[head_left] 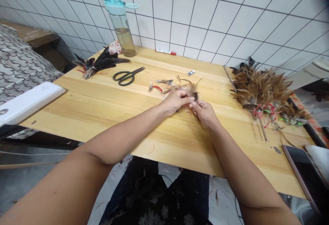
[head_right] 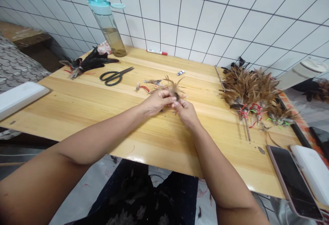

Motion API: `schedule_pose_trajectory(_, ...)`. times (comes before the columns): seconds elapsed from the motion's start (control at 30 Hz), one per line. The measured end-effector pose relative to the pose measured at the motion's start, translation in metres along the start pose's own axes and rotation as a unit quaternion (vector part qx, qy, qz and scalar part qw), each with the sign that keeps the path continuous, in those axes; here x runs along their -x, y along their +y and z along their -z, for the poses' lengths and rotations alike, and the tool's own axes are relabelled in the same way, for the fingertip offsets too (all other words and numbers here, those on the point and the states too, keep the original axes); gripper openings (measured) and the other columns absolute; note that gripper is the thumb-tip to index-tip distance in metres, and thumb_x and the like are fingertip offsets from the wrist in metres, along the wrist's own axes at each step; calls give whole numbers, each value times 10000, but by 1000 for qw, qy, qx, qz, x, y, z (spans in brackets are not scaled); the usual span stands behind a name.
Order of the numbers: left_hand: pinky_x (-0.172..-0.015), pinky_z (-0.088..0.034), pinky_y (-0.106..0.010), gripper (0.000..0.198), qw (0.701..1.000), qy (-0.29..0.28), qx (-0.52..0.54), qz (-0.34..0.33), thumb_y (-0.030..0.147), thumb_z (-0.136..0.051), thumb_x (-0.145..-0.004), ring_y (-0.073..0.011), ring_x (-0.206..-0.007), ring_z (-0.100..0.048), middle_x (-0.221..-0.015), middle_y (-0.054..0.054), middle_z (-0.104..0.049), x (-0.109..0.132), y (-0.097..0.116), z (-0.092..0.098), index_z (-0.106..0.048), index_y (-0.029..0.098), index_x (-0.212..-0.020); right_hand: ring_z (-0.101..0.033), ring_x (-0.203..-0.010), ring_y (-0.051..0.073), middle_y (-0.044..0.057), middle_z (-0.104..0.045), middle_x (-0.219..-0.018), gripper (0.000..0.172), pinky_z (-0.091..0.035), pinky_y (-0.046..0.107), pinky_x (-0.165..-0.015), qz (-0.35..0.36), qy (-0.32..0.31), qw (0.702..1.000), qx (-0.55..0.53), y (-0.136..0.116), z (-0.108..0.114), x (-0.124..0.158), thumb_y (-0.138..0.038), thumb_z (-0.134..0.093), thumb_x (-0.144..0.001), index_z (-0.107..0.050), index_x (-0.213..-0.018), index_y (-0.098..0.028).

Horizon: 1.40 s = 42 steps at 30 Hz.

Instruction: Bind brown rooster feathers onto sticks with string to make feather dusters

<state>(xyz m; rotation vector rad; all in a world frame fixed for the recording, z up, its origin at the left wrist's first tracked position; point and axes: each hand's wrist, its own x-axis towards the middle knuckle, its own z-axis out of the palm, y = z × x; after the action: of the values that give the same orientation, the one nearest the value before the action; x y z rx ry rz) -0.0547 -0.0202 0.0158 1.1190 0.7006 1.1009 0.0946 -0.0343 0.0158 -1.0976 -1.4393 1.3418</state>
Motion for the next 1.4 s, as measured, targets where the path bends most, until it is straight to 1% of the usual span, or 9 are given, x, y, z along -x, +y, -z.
schedule_pose_trajectory(0.27, -634, -401, -229, 341, 996, 30, -64, -49, 395, -771, -717, -81, -613, -501, -632, 28, -554, -1, 5, 6, -554, 138, -663, -401, -549, 84, -17, -609, -677, 406, -306, 223, -484, -9, -5, 999, -37, -8, 2, 0, -537, -784, -624, -699, -804, -184)
schedule_pose_trajectory(0.47, -624, -394, -238, 271, 986, 43, -141, -79, 319, -731, -745, -97, -618, -502, -626, 18, -548, 0, 6, 3, -570, 139, -620, -386, -535, 85, -42, -507, -554, 385, -297, 224, -490, -14, -12, 999, -36, -8, 4, 0, -531, -799, -609, -662, -687, -181)
schedule_pose_trajectory(0.63, -624, -414, -238, 253, 991, 31, -115, -63, 317, -734, -733, -94, -600, -516, -601, 15, -567, 1, 5, -2, -591, 133, -633, -405, -551, 92, -35, -502, -563, 380, -305, 224, -496, -3, -12, 999, -44, -2, 1, -2, -535, -793, -622, -659, -682, -184)
schedule_pose_trajectory(0.8, -697, -467, -265, 194, 989, 54, -126, -61, 328, -677, -790, -119, -691, -573, -750, -14, -640, 1, 10, 3, -636, 139, -786, -365, -520, 77, -37, -477, -568, 391, -288, 216, -474, 35, 27, 998, -37, -5, 8, -4, -542, -776, -662, -603, -640, -191)
schedule_pose_trajectory(0.9, -715, -456, -271, 97, 945, 98, -292, -108, 239, -655, -792, -122, -712, -549, -812, -17, -626, -1, 14, 10, -669, 153, -835, -316, -476, 64, -55, -419, -530, 336, -241, 208, -437, 42, 75, 995, -53, -15, 24, -8, -466, -776, -692, -584, -655, -194)
schedule_pose_trajectory(1.0, -776, -453, -310, 83, 858, 93, -478, -166, 158, -628, -784, -160, -780, -543, -820, -34, -592, -2, 13, 17, -700, 167, -825, -310, -449, 51, -61, -408, -538, 277, -196, 193, -404, 37, 132, 987, -82, -21, 43, -14, -387, -761, -717, -563, -684, -197)
schedule_pose_trajectory(1.1, -884, -439, -369, 150, 780, 110, -586, -187, 149, -585, -820, -215, -908, -545, -868, -62, -597, -3, 13, 25, -719, 182, -880, -296, -421, 43, -76, -379, -518, 254, -164, 179, -385, 10, 189, 977, -102, -17, 54, -19, -352, -738, -732, -537, -701, -200)
schedule_pose_trajectory(1.27, -941, -424, -389, 243, 692, 216, -680, -109, 173, -524, -864, -268, -1037, -527, -1013, -103, -618, -7, 25, 64, -721, 196, -1004, -240, -397, 44, -102, -310, -457, 250, -126, 194, -389, -31, 246, 963, -100, 3, 51, -24, -373, -696, -744, -525, -700, -197)
schedule_pose_trajectory(1.4, -986, -409, -390, 281, 659, 319, -679, -43, 147, -488, -871, -271, -1081, -540, -1048, -113, -619, -10, 40, 108, -715, 190, -1030, -258, -414, 59, -98, -316, -464, 326, -144, 223, -408, 4, 250, 967, -40, 21, 49, -27, -492, -686, -727, -544, -720, -199)
